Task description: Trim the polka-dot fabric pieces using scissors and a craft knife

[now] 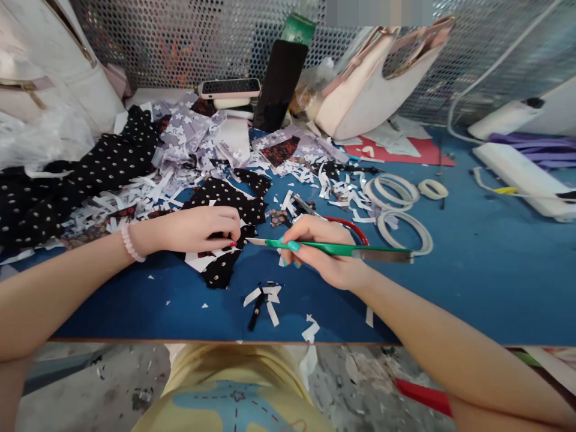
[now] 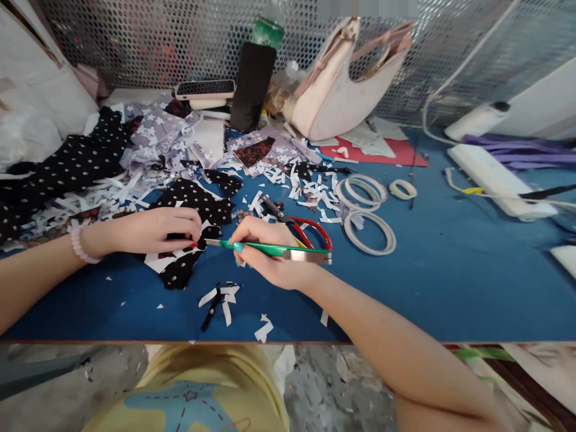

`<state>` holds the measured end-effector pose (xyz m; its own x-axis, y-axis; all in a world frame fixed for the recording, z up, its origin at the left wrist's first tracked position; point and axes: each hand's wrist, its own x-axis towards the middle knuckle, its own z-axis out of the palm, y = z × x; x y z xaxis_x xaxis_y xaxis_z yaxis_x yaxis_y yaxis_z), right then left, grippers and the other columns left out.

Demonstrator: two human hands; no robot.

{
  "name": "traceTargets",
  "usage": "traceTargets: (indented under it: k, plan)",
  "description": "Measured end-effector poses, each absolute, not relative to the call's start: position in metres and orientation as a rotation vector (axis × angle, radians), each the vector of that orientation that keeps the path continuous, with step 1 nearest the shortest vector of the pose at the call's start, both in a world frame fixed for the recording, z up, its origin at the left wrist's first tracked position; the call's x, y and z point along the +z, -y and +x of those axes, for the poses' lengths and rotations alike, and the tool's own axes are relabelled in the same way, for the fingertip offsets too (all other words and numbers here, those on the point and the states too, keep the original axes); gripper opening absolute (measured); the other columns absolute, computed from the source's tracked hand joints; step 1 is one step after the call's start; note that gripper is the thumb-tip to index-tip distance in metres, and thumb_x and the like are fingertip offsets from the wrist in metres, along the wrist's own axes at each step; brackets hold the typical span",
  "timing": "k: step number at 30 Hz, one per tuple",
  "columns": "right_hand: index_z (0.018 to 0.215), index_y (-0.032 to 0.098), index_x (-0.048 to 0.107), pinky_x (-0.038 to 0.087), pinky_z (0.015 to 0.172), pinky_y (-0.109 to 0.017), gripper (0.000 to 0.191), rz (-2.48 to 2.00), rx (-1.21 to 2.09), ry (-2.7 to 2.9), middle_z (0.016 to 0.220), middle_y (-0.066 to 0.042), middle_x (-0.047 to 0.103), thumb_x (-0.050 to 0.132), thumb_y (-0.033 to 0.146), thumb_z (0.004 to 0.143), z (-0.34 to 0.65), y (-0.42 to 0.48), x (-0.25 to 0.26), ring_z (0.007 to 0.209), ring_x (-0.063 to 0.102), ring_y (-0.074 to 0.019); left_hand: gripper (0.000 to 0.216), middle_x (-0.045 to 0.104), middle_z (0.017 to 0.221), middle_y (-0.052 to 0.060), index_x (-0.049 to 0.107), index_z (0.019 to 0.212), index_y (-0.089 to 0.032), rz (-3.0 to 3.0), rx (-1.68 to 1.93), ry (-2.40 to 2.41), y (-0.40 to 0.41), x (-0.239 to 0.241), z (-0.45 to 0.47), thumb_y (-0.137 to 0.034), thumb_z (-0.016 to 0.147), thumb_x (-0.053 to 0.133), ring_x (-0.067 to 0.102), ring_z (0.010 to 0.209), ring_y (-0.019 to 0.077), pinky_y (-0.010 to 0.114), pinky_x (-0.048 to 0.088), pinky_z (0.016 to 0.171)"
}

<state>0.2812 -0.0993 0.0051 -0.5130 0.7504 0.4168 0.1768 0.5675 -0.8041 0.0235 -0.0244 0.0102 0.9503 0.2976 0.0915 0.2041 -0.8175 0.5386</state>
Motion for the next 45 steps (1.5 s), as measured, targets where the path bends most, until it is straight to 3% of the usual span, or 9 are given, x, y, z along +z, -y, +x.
traceTargets:
  k: [5,11,16,20,26,32,37,41,45]
  plan:
    - [0.08,0.02,0.056,0.039,0.041,-0.018,0.013,-0.797,0.873,2.05,0.061,0.003,0.064,0.052,0.021,0.092,0.279,0.103,0.006,0.043,0.053,-0.0067,0.018,0.06,0.095,0.006,0.061,0.09,-0.016,2.577,0.306,-0.484,0.027,0.007,0.03,-0.021,0.097,0.045,0.058,0.087,0.015,0.024,0.045,0.078]
    - [0.096,0.021,0.057,0.05,0.054,-0.022,0.007,-0.842,0.862,2.215,0.08,-0.001,0.074,0.059,0.02,0.089,0.271,0.11,0.006,0.064,0.07,-0.0135,0.019,0.061,0.095,0.007,0.06,0.091,-0.016,2.583,0.304,-0.521,0.026,0.006,0.034,-0.022,0.096,0.043,0.058,0.087,0.0158,0.026,0.045,0.08]
    - [0.085,0.022,0.057,0.045,0.051,-0.022,0.01,-0.835,0.475,2.29,0.063,0.003,0.067,0.055,0.023,0.094,0.268,0.111,0.006,0.055,0.064,-0.0122,0.021,0.062,0.099,0.008,0.062,0.099,-0.015,2.528,0.281,-0.475,0.024,0.009,0.031,-0.023,0.098,0.043,0.059,0.092,0.0164,0.027,0.046,0.084]
    - [0.087,0.022,0.058,0.049,0.058,-0.021,0.009,-0.708,0.319,2.233,0.065,0.003,0.066,0.054,0.015,0.091,0.265,0.11,0.001,0.058,0.065,-0.0112,0.022,0.059,0.103,0.008,0.061,0.104,-0.015,2.467,0.237,-0.371,0.023,0.01,0.027,-0.032,0.091,0.059,0.059,0.087,0.0152,0.026,0.048,0.081]
    - [0.098,0.021,0.059,0.051,0.059,-0.021,0.015,-0.635,0.4,2.206,0.07,0.001,0.069,0.05,0.012,0.092,0.262,0.11,-0.003,0.06,0.065,-0.0112,0.015,0.061,0.096,0.006,0.061,0.087,-0.017,2.539,0.304,-0.521,0.025,0.005,0.033,-0.025,0.093,0.049,0.059,0.086,0.0151,0.026,0.045,0.078]
    - [0.097,0.022,0.06,0.051,0.059,-0.021,0.014,-0.693,0.408,2.221,0.068,0.002,0.069,0.049,0.015,0.093,0.262,0.112,-0.004,0.06,0.066,-0.0111,0.015,0.062,0.094,0.005,0.062,0.085,-0.017,2.556,0.388,-0.644,0.028,0.0,0.039,-0.023,0.09,0.049,0.059,0.084,0.0153,0.026,0.044,0.075]
    - [0.108,0.02,0.061,0.053,0.061,-0.021,0.021,-0.698,0.526,2.157,0.081,-0.002,0.071,0.042,0.021,0.098,0.258,0.11,-0.013,0.065,0.066,-0.011,0.022,0.065,0.096,0.004,0.065,0.093,-0.017,2.423,0.367,-0.62,0.022,0.006,0.036,-0.024,0.092,0.044,0.061,0.088,0.0141,0.025,0.046,0.082]
    - [0.104,0.02,0.062,0.051,0.062,-0.024,0.023,-0.719,0.495,2.133,0.075,-0.003,0.066,0.04,0.025,0.1,0.255,0.107,-0.016,0.066,0.063,-0.0132,0.023,0.067,0.1,0.005,0.066,0.097,-0.017,2.369,0.387,-0.62,0.019,0.009,0.034,-0.024,0.092,0.045,0.062,0.091,0.0138,0.025,0.048,0.085]
    - [0.101,0.02,0.062,0.048,0.058,-0.026,0.024,-0.743,0.474,2.129,0.07,-0.002,0.061,0.038,0.025,0.1,0.258,0.108,-0.011,0.062,0.058,-0.0139,0.028,0.064,0.125,0.01,0.065,0.116,-0.02,2.449,0.304,-0.439,0.014,0.01,0.025,-0.027,0.091,0.054,0.056,0.12,0.0198,0.033,0.041,0.105]
